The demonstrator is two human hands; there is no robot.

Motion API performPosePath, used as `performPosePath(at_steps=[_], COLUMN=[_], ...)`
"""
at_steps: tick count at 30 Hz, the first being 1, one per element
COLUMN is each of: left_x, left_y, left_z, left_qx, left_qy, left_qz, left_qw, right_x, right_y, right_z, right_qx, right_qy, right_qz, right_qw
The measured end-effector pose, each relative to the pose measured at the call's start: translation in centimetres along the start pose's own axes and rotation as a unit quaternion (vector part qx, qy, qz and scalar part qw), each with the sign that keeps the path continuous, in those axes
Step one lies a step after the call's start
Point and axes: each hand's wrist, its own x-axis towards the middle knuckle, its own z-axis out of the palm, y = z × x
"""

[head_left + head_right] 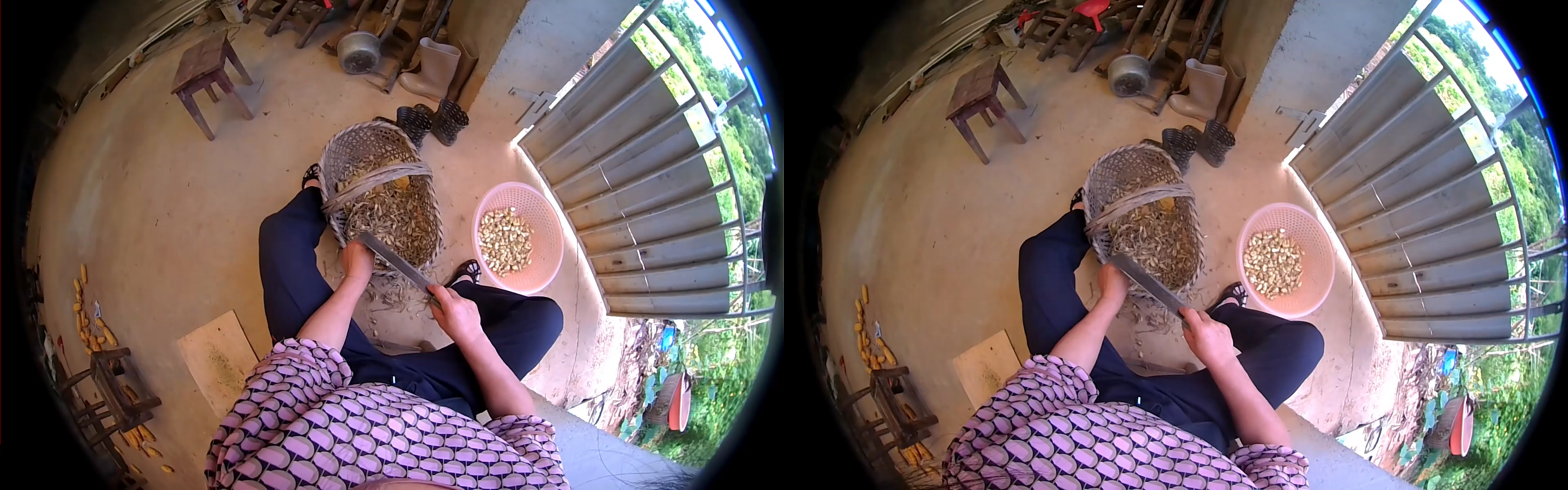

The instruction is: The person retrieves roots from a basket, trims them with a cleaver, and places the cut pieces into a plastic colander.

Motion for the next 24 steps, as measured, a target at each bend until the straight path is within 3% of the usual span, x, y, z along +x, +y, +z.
performPosePath(at_steps=[2,4,6,8,10,12,14,16,18,19,20,22,24], left_x=[-0.3,-1.1,-1.7,-1.9,-1.3,-0.9,-0.5,-0.1,0.3,0.4,0.5,0.7,0.8], left_y=[1.2,3.1,4.7,3.8,2.2,1.2,3.1,2.8,1.5,1.3,1.1,1.1,0.5], left_z=[-0.8,-1.7,-1.5,-0.2,1.6,1.8,-0.3,-0.9,-0.6,-0.5,-0.4,-0.2,0.2], left_qx=[0.021,-0.063,-0.105,-0.128,-0.337,-0.330,-0.537,-0.530,-0.656,-0.679,-0.681,-0.690,-0.691], left_qy=[-0.015,-0.073,-0.118,-0.100,-0.147,-0.156,-0.223,-0.236,-0.306,-0.298,-0.296,-0.261,-0.272], left_qz=[0.008,0.151,0.209,0.203,0.017,0.019,-0.142,-0.151,-0.252,-0.281,-0.281,-0.396,-0.401], left_qw=[1.000,0.984,0.965,0.966,0.930,0.931,0.801,0.800,0.642,0.609,0.609,0.547,0.536], right_x=[0.0,0.5,1.2,1.0,0.9,0.8,1.0,1.1,1.2,1.4,1.4,1.3,1.2], right_y=[0.4,1.0,2.2,2.4,3.3,3.8,2.8,2.5,2.6,2.4,2.1,1.7,1.7], right_z=[0.6,1.3,0.9,0.8,1.6,2.4,1.5,1.2,1.3,1.1,0.7,0.4,0.3], right_qx=[-0.002,-0.024,0.014,0.053,0.155,0.190,0.204,0.217,0.244,0.242,0.249,0.256,0.256], right_qy=[-0.005,-0.031,-0.086,-0.077,-0.071,-0.050,-0.052,-0.048,-0.044,-0.045,-0.041,-0.038,-0.036], right_qz=[0.018,0.063,0.147,0.195,0.254,0.260,0.264,0.269,0.262,0.260,0.265,0.270,0.257], right_qw=[1.000,0.997,0.985,0.976,0.952,0.945,0.941,0.937,0.933,0.934,0.931,0.927,0.931])
